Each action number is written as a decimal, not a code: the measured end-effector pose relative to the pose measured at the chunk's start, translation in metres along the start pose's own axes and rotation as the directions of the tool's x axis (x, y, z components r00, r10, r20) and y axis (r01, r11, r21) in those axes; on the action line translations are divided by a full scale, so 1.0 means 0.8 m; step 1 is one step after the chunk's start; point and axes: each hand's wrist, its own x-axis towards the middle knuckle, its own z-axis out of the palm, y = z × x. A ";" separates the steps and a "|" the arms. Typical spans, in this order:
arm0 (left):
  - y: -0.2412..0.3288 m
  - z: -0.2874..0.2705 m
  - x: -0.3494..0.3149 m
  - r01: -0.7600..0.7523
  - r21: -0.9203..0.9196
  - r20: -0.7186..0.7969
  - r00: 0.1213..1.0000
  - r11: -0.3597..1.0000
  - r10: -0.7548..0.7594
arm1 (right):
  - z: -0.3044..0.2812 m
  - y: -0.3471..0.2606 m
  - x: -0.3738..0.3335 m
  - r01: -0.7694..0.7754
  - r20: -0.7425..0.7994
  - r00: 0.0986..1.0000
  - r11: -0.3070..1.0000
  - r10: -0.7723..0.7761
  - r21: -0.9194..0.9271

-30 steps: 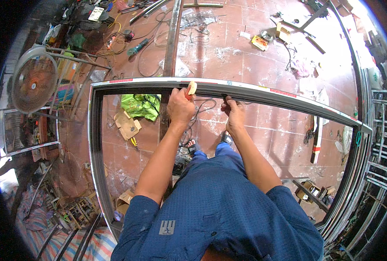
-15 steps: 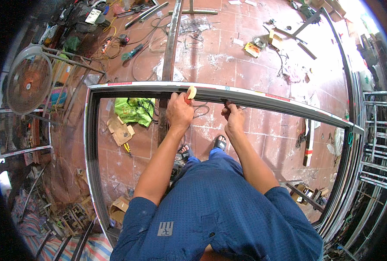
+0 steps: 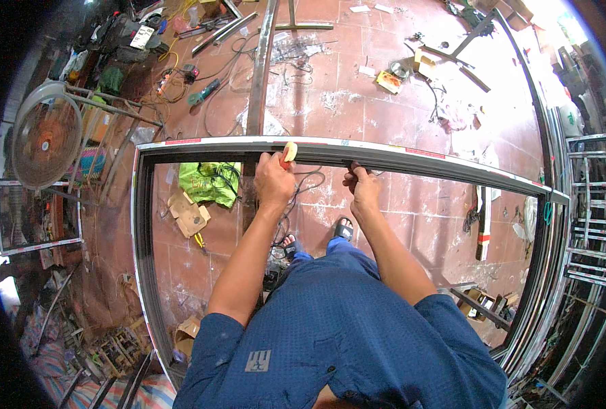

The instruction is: The person applies masking tape along the edges of a large rectangular metal frame using a handheld tape dispenser. They move around the frame, pressing the tape into place and smoothing it down with their fingers.

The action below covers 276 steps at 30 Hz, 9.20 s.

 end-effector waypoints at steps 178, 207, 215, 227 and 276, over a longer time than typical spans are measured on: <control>0.056 0.009 0.080 0.133 -0.986 0.163 0.575 0.105 0.802 | 0.145 0.092 -0.052 0.234 0.249 0.941 0.972 -0.227 0.003; 0.103 0.042 0.077 0.174 -0.977 0.199 0.547 0.122 0.813 | 0.143 0.116 -0.046 0.411 0.271 0.886 0.908 -0.376 -0.084; 0.118 0.061 0.064 0.144 -0.984 0.171 0.566 0.108 0.806 | 0.154 0.138 -0.039 0.418 0.360 0.861 0.903 -0.360 -0.096; 0.097 0.026 0.070 0.119 -0.984 0.176 0.548 0.133 0.818 | 0.144 0.146 -0.032 0.524 0.316 0.845 0.787 -0.432 -0.325; 0.261 0.111 -0.002 -0.220 -0.947 0.095 0.505 0.235 0.858 | 0.154 0.129 -0.030 -0.135 0.360 0.911 0.970 0.202 -0.204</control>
